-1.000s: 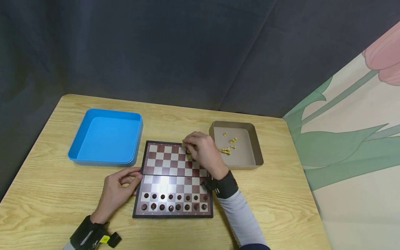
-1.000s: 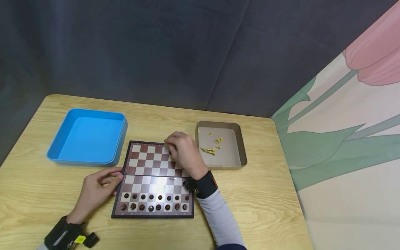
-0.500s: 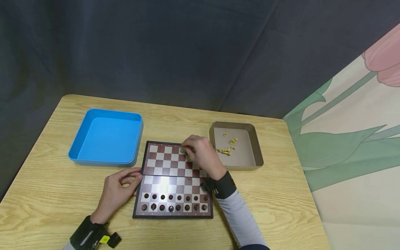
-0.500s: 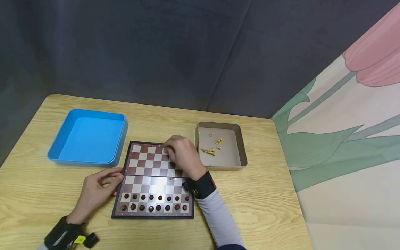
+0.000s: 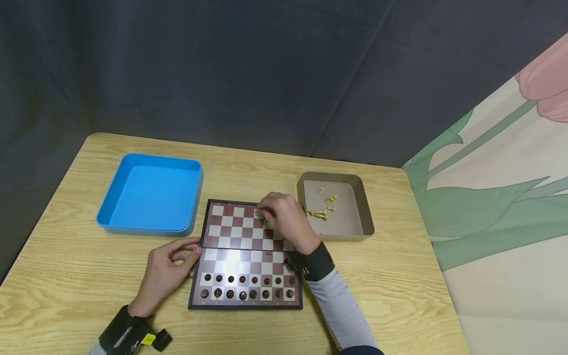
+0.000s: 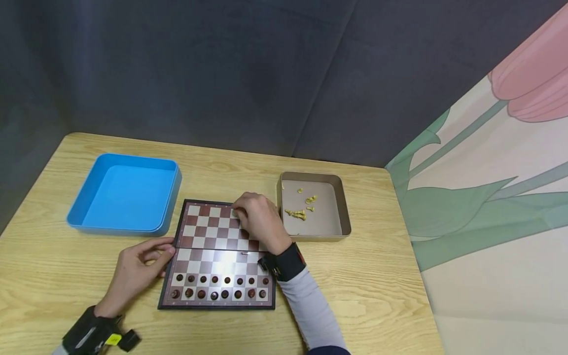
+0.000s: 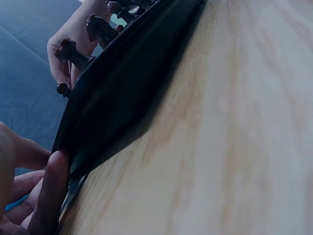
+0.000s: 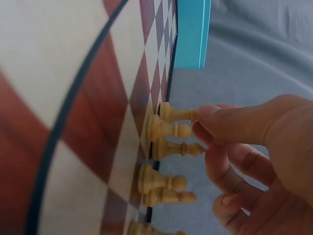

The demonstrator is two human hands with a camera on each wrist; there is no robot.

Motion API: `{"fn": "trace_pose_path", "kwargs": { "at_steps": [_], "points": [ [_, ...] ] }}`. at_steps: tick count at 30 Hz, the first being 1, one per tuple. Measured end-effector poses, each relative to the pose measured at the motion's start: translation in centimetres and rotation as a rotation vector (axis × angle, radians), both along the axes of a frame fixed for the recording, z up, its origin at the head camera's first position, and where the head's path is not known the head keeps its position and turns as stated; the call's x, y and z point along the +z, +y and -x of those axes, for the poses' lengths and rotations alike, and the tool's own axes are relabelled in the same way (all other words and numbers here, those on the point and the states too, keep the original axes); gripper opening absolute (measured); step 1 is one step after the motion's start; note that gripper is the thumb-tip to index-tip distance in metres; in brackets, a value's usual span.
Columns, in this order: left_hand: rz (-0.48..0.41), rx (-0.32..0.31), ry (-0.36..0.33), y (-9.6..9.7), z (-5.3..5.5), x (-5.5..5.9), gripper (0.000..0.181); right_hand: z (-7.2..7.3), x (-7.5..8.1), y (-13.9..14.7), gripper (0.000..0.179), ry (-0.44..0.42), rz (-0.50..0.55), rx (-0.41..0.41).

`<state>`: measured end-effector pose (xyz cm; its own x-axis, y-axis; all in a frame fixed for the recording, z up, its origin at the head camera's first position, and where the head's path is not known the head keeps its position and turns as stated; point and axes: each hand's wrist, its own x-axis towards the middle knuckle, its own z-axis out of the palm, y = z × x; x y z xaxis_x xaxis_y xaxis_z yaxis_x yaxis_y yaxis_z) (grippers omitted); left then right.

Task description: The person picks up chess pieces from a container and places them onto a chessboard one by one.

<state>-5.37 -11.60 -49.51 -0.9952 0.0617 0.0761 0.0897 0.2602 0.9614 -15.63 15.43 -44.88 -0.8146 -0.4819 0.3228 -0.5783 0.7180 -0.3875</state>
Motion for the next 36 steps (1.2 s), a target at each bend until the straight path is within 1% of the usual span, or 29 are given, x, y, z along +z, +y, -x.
{"fn": "trace_pose_path", "kwargs": {
  "at_steps": [12,19,26,31,36],
  "points": [
    [-0.005,-0.005,0.001,0.0,0.0,0.2,0.031,-0.1,0.0,0.0,0.008,-0.018,-0.001,-0.005],
    [0.007,-0.004,0.03,0.0,0.0,0.3,0.031,-0.1,0.2,0.1,0.009,-0.017,-0.012,0.004],
    [0.016,-0.002,0.036,-0.1,0.0,0.2,0.031,-0.3,1.3,1.2,0.013,0.015,0.0,-0.001],
    [0.017,0.0,0.033,0.0,-0.1,0.2,0.031,-0.3,2.5,2.8,0.014,0.029,0.024,-0.045],
    [0.018,0.003,0.031,0.0,-0.1,0.2,0.031,0.0,3.4,4.9,0.014,0.08,0.056,-0.097]
  ]
}}
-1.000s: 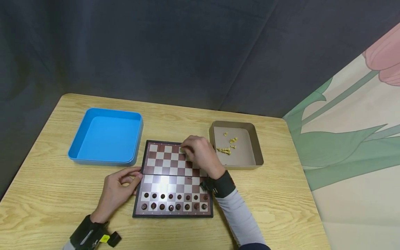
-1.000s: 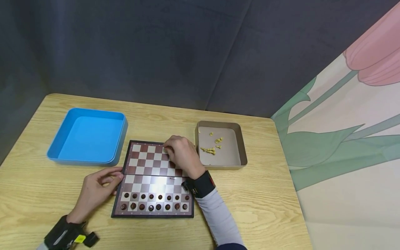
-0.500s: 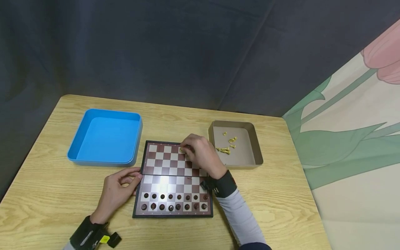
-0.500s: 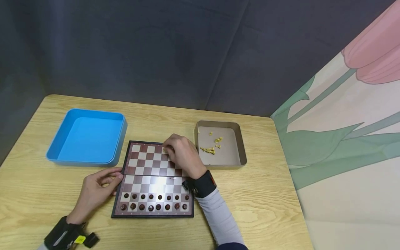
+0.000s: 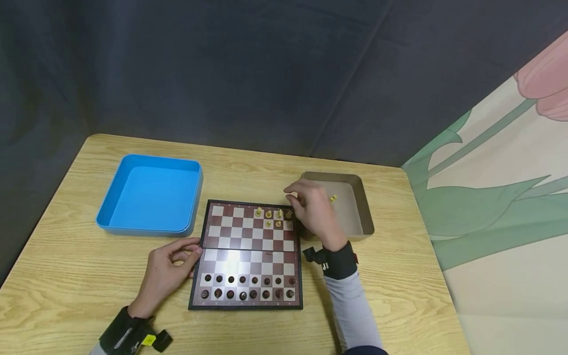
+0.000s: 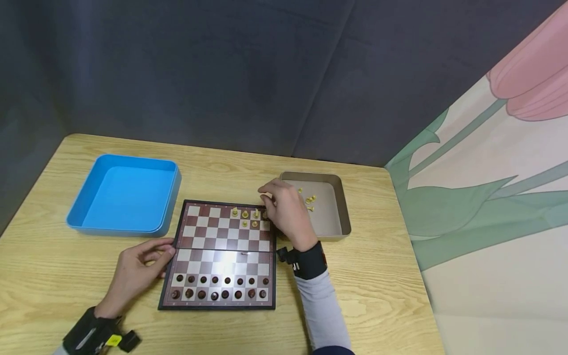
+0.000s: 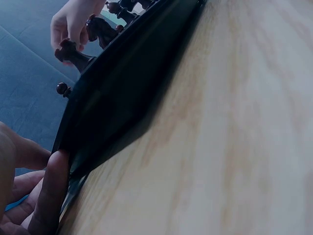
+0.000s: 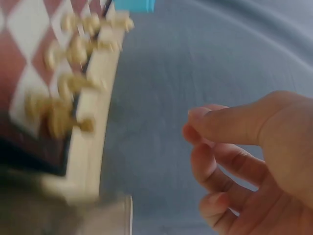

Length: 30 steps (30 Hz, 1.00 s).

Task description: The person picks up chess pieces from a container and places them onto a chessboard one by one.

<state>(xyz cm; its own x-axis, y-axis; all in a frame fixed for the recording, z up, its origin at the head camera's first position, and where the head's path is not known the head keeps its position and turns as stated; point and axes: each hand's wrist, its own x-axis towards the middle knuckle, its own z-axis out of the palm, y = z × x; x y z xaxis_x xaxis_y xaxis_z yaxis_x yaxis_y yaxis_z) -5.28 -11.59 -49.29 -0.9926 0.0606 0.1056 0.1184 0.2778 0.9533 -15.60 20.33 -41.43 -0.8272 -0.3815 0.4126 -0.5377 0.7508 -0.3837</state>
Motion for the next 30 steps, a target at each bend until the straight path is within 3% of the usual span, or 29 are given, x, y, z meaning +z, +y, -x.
{"fn": "trace_pose_path", "kwargs": {
  "at_steps": [6,9,17,30],
  "points": [
    [-0.026,-0.008,-0.01,0.0,0.0,-0.2,0.031,0.4,0.7,3.0,0.014,0.076,0.012,-0.08],
    [-0.032,-0.008,-0.013,-0.1,0.0,-0.3,0.03,0.4,0.9,4.3,0.014,0.074,0.025,-0.108],
    [-0.02,0.0,-0.019,0.0,-0.1,-0.1,0.03,0.2,0.3,6.4,0.013,-0.047,-0.003,-0.176],
    [-0.017,-0.006,-0.004,0.0,0.0,-0.3,0.031,0.6,-1.7,6.0,0.011,-0.246,-0.118,-0.219]
  ]
}}
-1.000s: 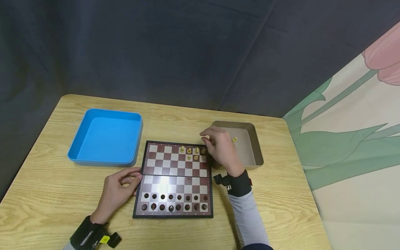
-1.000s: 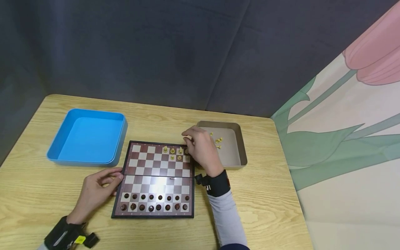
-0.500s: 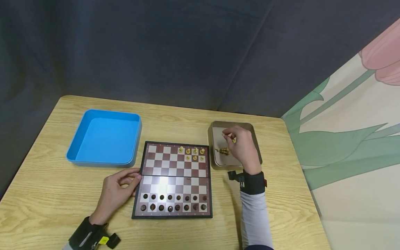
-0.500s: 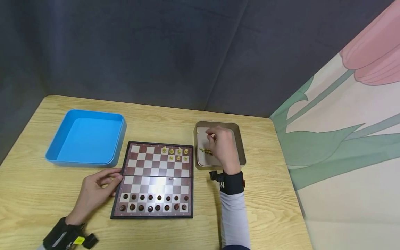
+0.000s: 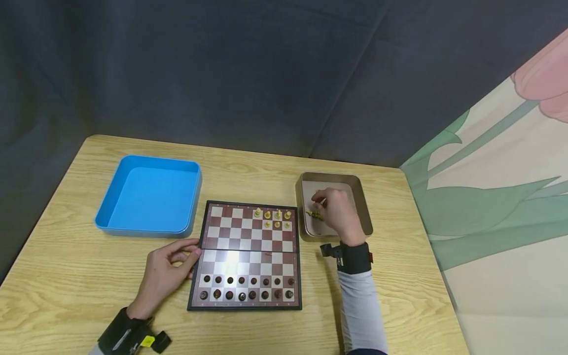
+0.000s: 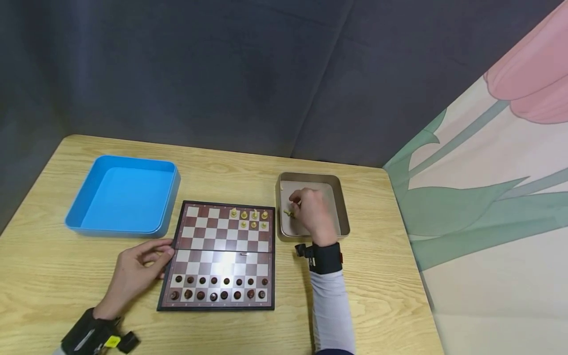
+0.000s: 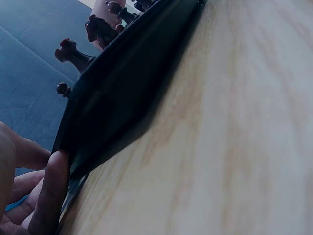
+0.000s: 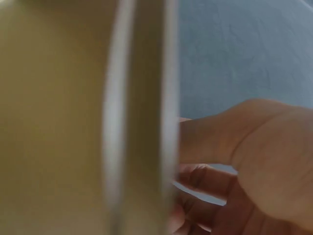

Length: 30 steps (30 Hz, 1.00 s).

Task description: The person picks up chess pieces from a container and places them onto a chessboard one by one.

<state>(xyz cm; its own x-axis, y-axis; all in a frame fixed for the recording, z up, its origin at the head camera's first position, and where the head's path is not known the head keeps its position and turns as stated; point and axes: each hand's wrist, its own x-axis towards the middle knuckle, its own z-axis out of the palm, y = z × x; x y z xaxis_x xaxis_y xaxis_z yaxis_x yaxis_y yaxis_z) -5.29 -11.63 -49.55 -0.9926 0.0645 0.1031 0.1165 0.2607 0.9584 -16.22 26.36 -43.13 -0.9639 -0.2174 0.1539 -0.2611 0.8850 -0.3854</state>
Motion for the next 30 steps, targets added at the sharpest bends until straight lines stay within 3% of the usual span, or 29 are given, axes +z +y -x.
{"fn": "trace_pose_path", "kwargs": {
  "at_steps": [7,12,23,30],
  "points": [
    [-0.011,-0.005,-0.011,0.0,0.1,-0.2,0.031,0.4,-0.9,-0.8,0.004,-0.146,-0.044,-0.031],
    [0.005,0.002,-0.019,0.0,0.1,0.0,0.031,0.5,-1.3,-1.1,0.008,-0.197,-0.072,-0.052],
    [0.013,0.007,-0.019,0.1,0.0,0.5,0.031,0.7,-1.9,-1.5,0.016,-0.209,-0.107,-0.053],
    [0.001,0.006,-0.028,0.0,-0.1,0.4,0.031,0.7,-2.1,-1.5,0.022,-0.172,-0.164,-0.026]
  ]
}}
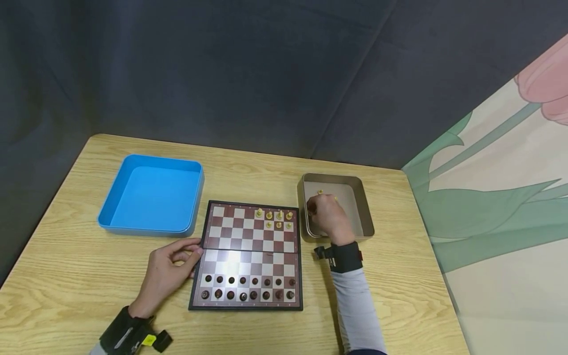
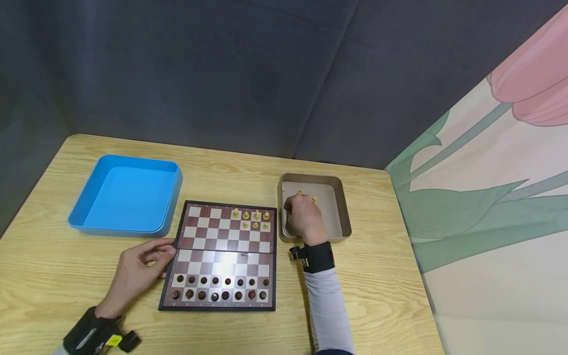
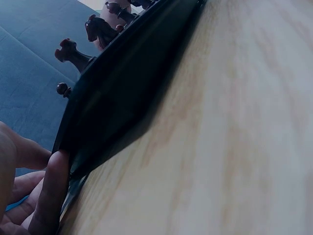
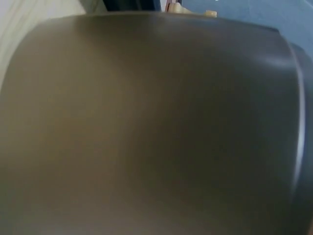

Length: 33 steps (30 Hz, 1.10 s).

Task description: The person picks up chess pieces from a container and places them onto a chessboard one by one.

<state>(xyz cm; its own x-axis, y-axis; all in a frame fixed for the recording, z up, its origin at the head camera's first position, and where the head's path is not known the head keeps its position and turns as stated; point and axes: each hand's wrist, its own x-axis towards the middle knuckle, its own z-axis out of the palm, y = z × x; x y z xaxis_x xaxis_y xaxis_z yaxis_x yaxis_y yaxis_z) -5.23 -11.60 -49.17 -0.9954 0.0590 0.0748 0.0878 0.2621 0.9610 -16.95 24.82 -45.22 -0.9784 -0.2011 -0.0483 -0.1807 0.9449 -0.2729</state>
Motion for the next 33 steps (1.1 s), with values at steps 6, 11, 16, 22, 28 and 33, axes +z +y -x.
{"fn": "trace_pose_path", "kwargs": {
  "at_steps": [6,11,16,22,28,33],
  "points": [
    [0.004,-0.001,-0.004,0.0,0.0,-0.1,0.031,-0.1,0.2,0.1,0.022,0.064,-0.004,0.035],
    [-0.011,-0.007,-0.009,0.0,-0.1,-0.1,0.031,-0.4,0.6,0.3,0.017,0.148,0.046,0.039],
    [-0.002,-0.006,-0.002,0.0,-0.1,0.0,0.031,-0.6,1.5,0.5,0.007,0.25,0.092,0.086],
    [0.015,-0.004,0.01,0.0,0.0,0.0,0.031,-1.1,2.9,0.5,0.009,0.366,0.054,0.101],
    [0.014,-0.006,0.008,0.0,0.0,-0.1,0.031,-2.0,4.4,-0.7,0.008,0.42,0.08,0.133],
    [0.014,-0.001,-0.01,0.0,0.0,-0.1,0.031,-2.6,5.1,-1.9,0.009,0.439,0.152,0.188]
  ]
}}
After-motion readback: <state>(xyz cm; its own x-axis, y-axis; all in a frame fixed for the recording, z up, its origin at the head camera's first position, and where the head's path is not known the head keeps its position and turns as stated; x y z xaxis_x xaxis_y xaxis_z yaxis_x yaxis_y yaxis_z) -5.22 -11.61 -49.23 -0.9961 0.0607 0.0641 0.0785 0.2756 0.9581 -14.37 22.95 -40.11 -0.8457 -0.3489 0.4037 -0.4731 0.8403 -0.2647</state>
